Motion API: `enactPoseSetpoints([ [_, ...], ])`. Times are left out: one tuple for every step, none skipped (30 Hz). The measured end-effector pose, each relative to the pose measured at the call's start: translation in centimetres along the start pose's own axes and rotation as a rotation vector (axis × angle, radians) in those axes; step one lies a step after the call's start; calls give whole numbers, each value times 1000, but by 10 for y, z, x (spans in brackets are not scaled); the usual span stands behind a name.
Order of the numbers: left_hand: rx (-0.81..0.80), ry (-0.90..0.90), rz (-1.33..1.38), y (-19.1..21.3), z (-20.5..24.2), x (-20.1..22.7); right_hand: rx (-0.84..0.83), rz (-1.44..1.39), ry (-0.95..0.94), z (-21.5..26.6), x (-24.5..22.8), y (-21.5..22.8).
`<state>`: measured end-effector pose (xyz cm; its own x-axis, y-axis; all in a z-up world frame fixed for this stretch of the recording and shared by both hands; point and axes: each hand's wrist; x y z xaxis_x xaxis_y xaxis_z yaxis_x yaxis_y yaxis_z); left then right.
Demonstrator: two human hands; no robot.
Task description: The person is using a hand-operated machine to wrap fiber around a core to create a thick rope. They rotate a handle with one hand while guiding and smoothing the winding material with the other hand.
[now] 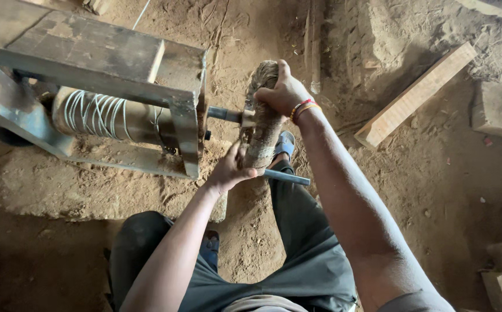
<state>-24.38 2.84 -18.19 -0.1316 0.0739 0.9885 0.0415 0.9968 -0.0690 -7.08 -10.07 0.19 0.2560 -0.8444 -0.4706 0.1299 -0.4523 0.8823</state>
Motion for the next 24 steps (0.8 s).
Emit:
enactPoseSetpoints([
  [-48, 27, 99, -1, -5, -5, -3, -1, -5, -1, -1, 0],
  [-97, 55, 197, -2, -8, -10, -7, -3, -10, -1, -2, -1],
  [-83, 71, 168, -3, -9, -15, -12, -3, -17, 0, -2, -1],
  [-69, 88, 139, -3, -9, -18, -14, 0, -24, -1, -2, -1],
  [-56, 106, 110, -4, -7, -20, -18, 2, -33, -2, -3, -1],
  [-37, 100, 140, -9, -5, -21, -21, 5, -41, -3, -3, -1],
  [-16, 90, 166, -13, -4, -19, -37, -17, -48, -6, -5, 2],
  [5, 81, 192, -17, -3, -15, -53, -38, -56, -9, -6, 6],
  [19, 61, 196, -18, -2, -12, -73, -58, -66, -11, -7, 7],
  [33, 41, 199, -19, -1, -8, -81, -82, -82, -13, -8, 7],
  [48, 21, 207, -21, -1, -5, -90, -103, -99, -15, -9, 8],
  [43, 14, 239, -23, -1, -1, -100, -124, -116, -16, -9, 8],
  [38, 5, 271, -24, 0, 2, -111, -134, -131, -18, -10, 10],
  [33, -3, 303, -25, -1, 5, -122, -145, -146, -20, -11, 11],
  [50, 3, 272, -26, -1, 7, -130, -158, -160, -24, -12, 12],
  [67, 10, 242, -27, 0, 7, -150, -174, -174, -27, -13, 12],
  [83, 16, 211, -28, 0, 7, -169, -189, -188, -31, -13, 13],
  [83, 47, 194, -29, -1, 6, -188, -205, -201, -33, -14, 14],
  [83, 80, 179, -30, -2, 5, -204, -208, -234, -35, -15, 15],
  [83, 112, 164, -31, -3, 4, -219, -210, -267, -38, -16, 16],
  [78, 107, 146, -29, -3, 5, -235, -213, -299, -39, -17, 17],
  [74, 102, 127, -27, -2, 7, -249, -197, -297, -40, -19, 17],
  [69, 95, 110, -25, -3, 10, -260, -179, -293, -42, -19, 19],
  [34, 64, 100, -20, -2, 14, -272, -161, -290, -44, -19, 20],
])
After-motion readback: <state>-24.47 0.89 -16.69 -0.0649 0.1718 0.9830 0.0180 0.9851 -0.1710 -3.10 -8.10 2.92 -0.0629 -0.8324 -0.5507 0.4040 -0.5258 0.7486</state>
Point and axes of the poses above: each hand's wrist, its own z-axis away from the middle knuckle, its own y-axis out of the back of the hand, x = y × z, and after that the axes turned 4 degrees about x, right-handed
